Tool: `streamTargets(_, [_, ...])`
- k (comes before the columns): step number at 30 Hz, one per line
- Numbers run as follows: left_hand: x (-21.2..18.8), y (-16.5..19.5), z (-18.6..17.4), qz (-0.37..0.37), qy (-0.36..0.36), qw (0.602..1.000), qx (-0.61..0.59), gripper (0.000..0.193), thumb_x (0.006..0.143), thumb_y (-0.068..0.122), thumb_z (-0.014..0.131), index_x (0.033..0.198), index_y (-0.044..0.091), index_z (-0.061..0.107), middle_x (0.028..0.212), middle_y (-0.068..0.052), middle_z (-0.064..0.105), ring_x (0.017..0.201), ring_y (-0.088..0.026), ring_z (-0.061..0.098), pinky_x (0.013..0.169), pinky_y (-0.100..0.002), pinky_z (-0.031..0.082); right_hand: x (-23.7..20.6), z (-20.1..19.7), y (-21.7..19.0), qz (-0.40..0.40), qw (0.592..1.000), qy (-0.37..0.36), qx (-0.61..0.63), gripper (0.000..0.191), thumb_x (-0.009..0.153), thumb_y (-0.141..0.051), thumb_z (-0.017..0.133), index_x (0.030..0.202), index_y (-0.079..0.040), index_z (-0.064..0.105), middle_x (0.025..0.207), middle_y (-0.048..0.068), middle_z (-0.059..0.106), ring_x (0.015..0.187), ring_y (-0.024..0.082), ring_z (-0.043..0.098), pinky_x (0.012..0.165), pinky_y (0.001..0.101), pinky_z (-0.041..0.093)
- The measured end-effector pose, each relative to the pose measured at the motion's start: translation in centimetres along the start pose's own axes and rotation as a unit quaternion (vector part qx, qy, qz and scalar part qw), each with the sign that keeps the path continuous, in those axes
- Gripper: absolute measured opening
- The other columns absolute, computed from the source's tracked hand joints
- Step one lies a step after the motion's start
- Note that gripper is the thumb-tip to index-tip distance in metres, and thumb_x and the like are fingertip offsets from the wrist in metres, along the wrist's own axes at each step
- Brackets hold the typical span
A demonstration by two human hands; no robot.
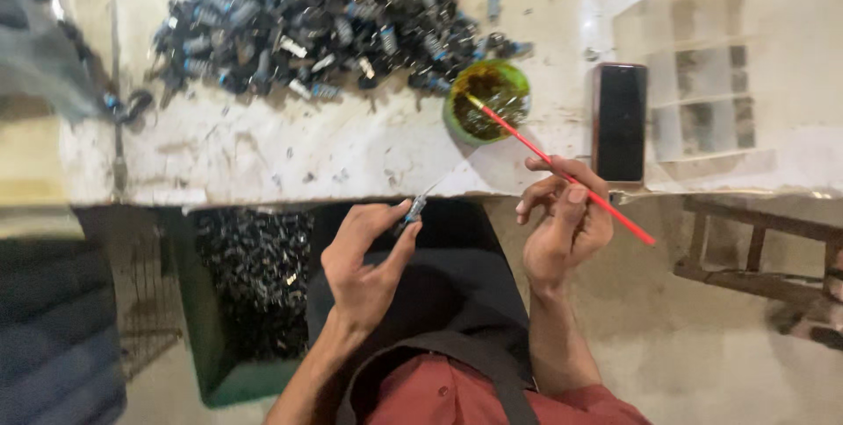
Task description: The person picks small metal clamp components one at a time from a pile on the workbench, holds each in one hand, and uses a red-handled brush dipped in a bowl of green liquid to coat the parts, setting finished pieces back on the table. At times the person touches a smartphone on the bench between parts.
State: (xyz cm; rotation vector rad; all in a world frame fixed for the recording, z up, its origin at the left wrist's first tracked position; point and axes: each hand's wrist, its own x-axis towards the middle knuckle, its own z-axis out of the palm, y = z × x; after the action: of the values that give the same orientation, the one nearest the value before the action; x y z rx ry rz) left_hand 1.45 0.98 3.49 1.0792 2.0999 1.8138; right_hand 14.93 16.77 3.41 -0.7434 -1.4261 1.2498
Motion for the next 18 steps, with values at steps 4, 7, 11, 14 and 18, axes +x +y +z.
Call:
streamTargets(4, [0.9,0.5,-0.8,0.047,0.051,0.996,0.055,0.031,0.08,0.002,0.085,0.109,0.003,0.073,0.098,-0.011,0.072,0.095,-0.025,0.067,0.089,-0.034,0.055,0.7,-1.9,-0.2,0.03,0.992,0.093,0.079,0.035,0.115,-0.035,0.049,0.115,-0.001,0.058,0.095,0.018,0.068,0.056,0.014,0.05,0.045,0.027,0.038])
streamTargets(7, [1.4,-0.1,-1.4,0.044,0.064,0.993,0.089,0.029,0.082,0.004,0.087,0.109,0.005,0.075,0.096,-0.007,0.073,0.093,-0.023,0.066,0.09,-0.035,0.05,-0.3,-3.3,0.6,0.144,0.977,0.072,0.137,0.033,0.114,-0.035,0.05,0.113,-0.003,0.06,0.091,0.012,0.065,0.055,0.013,0.047,0.046,0.0261,0.035])
streamTargets(11, [1.1,-0.6,-1.2,0.06,0.049,0.994,0.079,0.033,0.08,0.006,0.088,0.11,0.006,0.075,0.093,-0.002,0.071,0.091,-0.019,0.066,0.093,-0.035,0.043,-1.5,-3.9,1.5,0.181,0.967,0.059,0.169,0.033,0.115,-0.034,0.05,0.115,-0.003,0.06,0.092,0.009,0.064,0.055,0.012,0.044,0.045,0.0252,0.03])
streamTargets(14, [1.0,-0.2,-1.0,0.052,0.044,0.995,0.072,0.033,0.081,0.007,0.088,0.112,0.007,0.075,0.094,-0.002,0.071,0.093,-0.019,0.065,0.093,-0.033,0.043,-1.9,-3.7,1.3,0.201,0.959,0.066,0.188,0.032,0.114,-0.034,0.05,0.113,-0.004,0.06,0.09,0.009,0.064,0.054,0.012,0.044,0.043,0.0251,0.031])
streamTargets(18, [1.2,0.5,-1.0,0.063,0.033,0.995,0.069,0.033,0.081,0.007,0.088,0.112,0.007,0.075,0.094,-0.001,0.072,0.093,-0.018,0.066,0.093,-0.035,0.042,-2.4,-3.0,0.9,0.172,0.968,0.06,0.175,0.032,0.113,-0.034,0.05,0.109,-0.004,0.06,0.087,0.01,0.064,0.052,0.012,0.045,0.042,0.025,0.032])
